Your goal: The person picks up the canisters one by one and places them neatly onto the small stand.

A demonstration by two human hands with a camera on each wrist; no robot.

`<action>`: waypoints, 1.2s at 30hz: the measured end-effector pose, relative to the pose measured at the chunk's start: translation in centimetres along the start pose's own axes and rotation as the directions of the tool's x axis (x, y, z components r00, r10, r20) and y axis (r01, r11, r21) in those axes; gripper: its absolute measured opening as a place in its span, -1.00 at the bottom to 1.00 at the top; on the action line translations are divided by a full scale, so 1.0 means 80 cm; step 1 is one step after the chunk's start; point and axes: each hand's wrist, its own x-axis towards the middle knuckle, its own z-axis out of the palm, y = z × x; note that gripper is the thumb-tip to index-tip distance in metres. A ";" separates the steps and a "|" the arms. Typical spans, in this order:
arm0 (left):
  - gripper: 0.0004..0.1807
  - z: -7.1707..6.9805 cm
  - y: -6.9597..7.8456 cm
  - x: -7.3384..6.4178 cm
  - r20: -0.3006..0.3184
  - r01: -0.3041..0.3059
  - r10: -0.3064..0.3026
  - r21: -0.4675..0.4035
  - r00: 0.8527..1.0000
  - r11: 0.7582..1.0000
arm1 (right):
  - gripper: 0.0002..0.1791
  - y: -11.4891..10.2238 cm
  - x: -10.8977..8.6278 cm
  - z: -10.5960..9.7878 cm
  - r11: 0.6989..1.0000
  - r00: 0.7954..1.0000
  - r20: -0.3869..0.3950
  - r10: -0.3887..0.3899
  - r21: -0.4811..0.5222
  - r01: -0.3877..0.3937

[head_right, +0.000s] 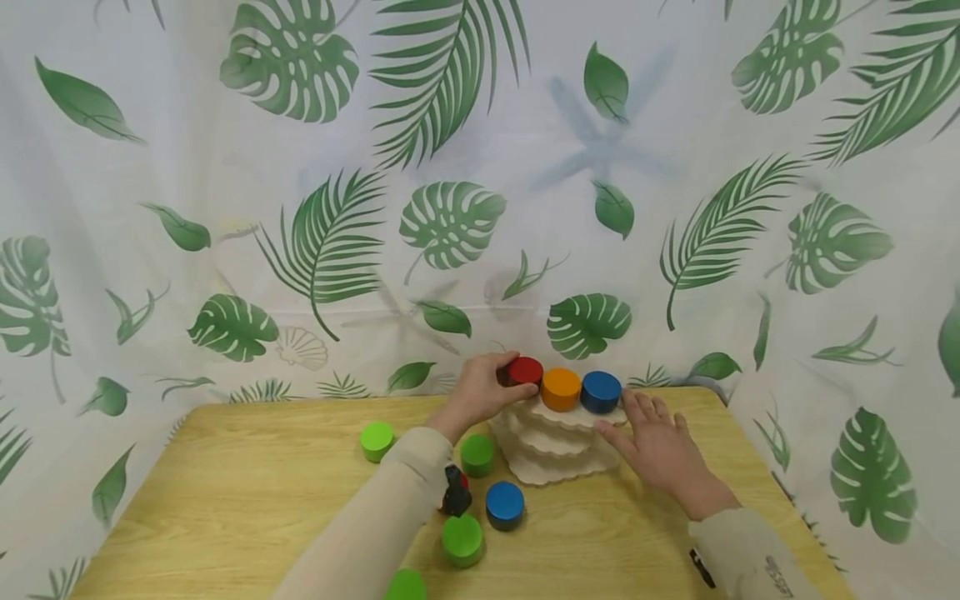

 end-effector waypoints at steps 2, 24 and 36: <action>-0.27 -0.001 0.000 -0.001 0.004 0.006 -0.006 -0.005 1.000 1.000 | 0.02 0.000 0.000 0.000 1.000 1.000 -0.004 -0.004 -0.006 0.004; -0.17 -0.012 -0.021 -0.019 -0.026 0.060 -0.071 -0.303 0.997 0.951 | 0.03 0.002 0.004 0.001 1.000 1.000 -0.009 -0.011 0.003 0.011; -0.47 -0.034 -0.048 -0.050 -0.043 -0.052 0.039 -0.366 0.998 0.929 | 0.02 -0.001 0.001 0.001 1.000 1.000 -0.007 -0.005 0.012 0.005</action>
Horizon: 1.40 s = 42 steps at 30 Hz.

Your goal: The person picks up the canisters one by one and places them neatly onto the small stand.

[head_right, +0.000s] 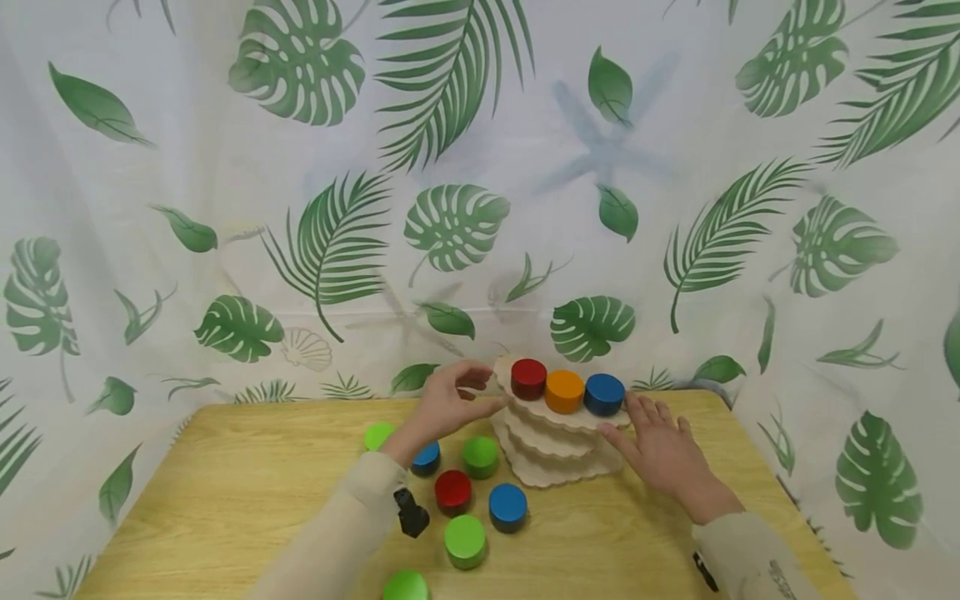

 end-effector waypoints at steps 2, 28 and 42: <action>-0.49 -0.008 -0.002 -0.009 0.018 -0.010 0.010 0.000 1.000 1.000 | 0.02 0.000 -0.001 0.001 1.000 1.000 -0.001 0.000 0.000 0.000; -0.35 -0.098 -0.067 -0.106 -0.151 0.096 -0.076 0.133 0.986 0.986 | 0.04 0.003 0.001 0.003 1.000 1.000 0.001 -0.003 0.023 0.003; -0.25 -0.107 -0.100 -0.130 -0.223 0.188 -0.156 0.129 0.962 0.974 | 0.03 0.003 0.002 0.003 1.000 1.000 -0.002 -0.002 0.020 0.002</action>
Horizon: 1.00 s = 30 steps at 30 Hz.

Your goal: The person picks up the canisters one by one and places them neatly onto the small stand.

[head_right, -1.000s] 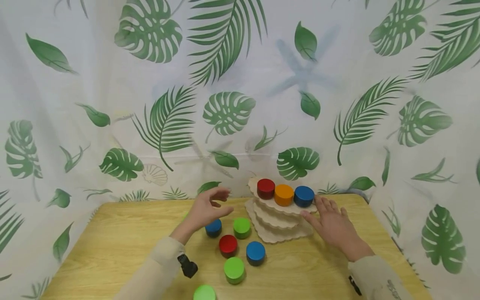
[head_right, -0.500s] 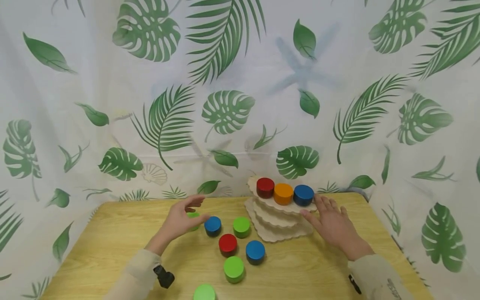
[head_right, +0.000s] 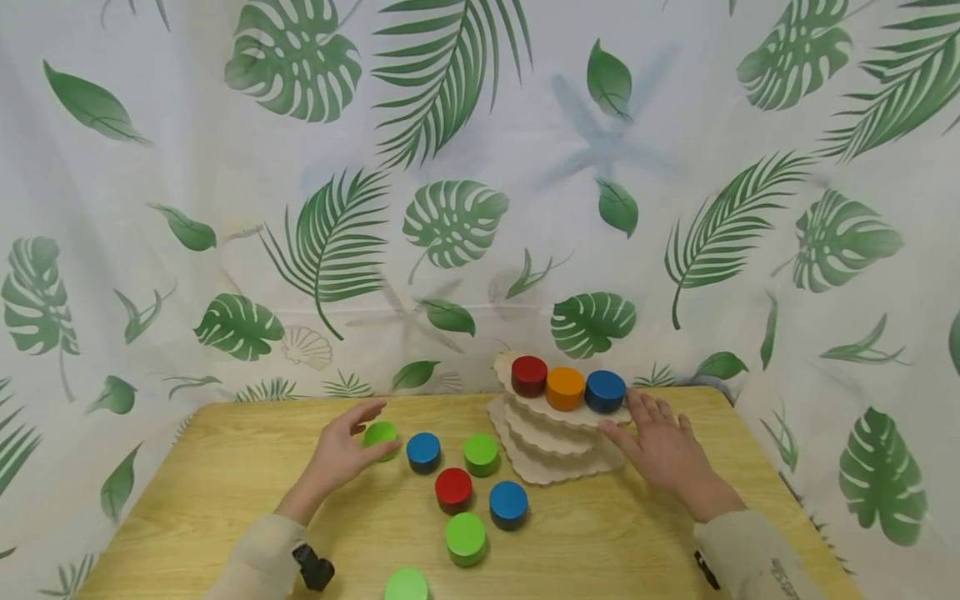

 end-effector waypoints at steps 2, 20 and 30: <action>-0.23 -0.001 -0.007 -0.002 -0.010 0.009 -0.009 0.009 1.000 1.000 | 0.03 0.000 0.000 0.000 1.000 1.000 0.000 0.000 0.004 0.000; -0.15 0.005 -0.038 -0.016 -0.036 0.072 -0.072 0.008 0.997 0.997 | -0.01 -0.003 -0.002 0.001 1.000 1.000 -0.006 -0.008 -0.014 0.008; -0.18 0.008 -0.046 -0.014 -0.035 0.079 -0.078 0.011 0.996 0.997 | 0.00 -0.003 -0.003 0.001 1.000 1.000 0.002 -0.005 -0.011 0.005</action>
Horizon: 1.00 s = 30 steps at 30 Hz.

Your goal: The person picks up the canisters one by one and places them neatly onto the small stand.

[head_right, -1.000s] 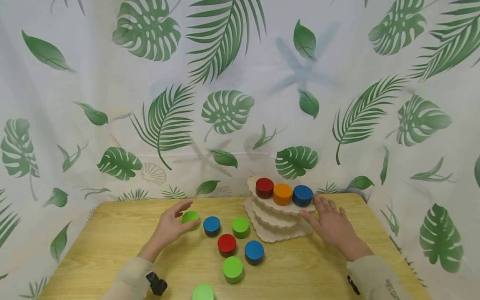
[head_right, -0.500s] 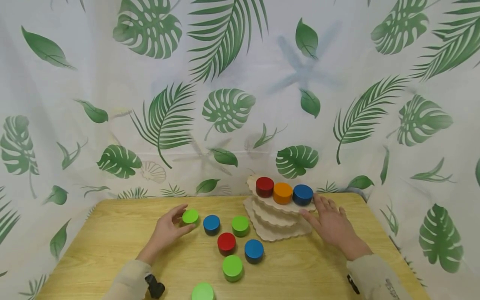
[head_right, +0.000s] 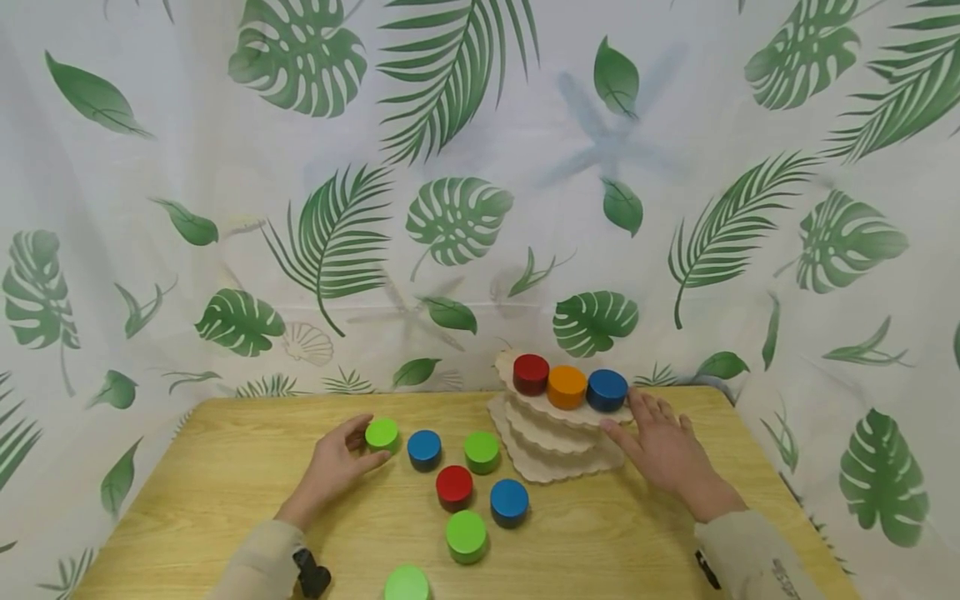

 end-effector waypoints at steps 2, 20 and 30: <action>-0.17 0.001 -0.001 0.001 0.009 0.025 -0.025 -0.006 1.000 1.000 | 0.01 0.001 0.000 0.000 1.000 1.000 0.003 0.004 0.005 -0.004; -0.32 0.004 -0.006 0.001 -0.036 0.006 -0.004 0.056 0.999 0.998 | 0.00 0.001 0.000 0.002 1.000 1.000 -0.003 0.003 0.009 -0.003; -0.34 0.003 -0.004 0.004 -0.053 0.005 -0.004 0.028 0.999 1.000 | 0.01 0.002 0.001 0.001 1.000 1.000 -0.001 0.004 0.004 -0.004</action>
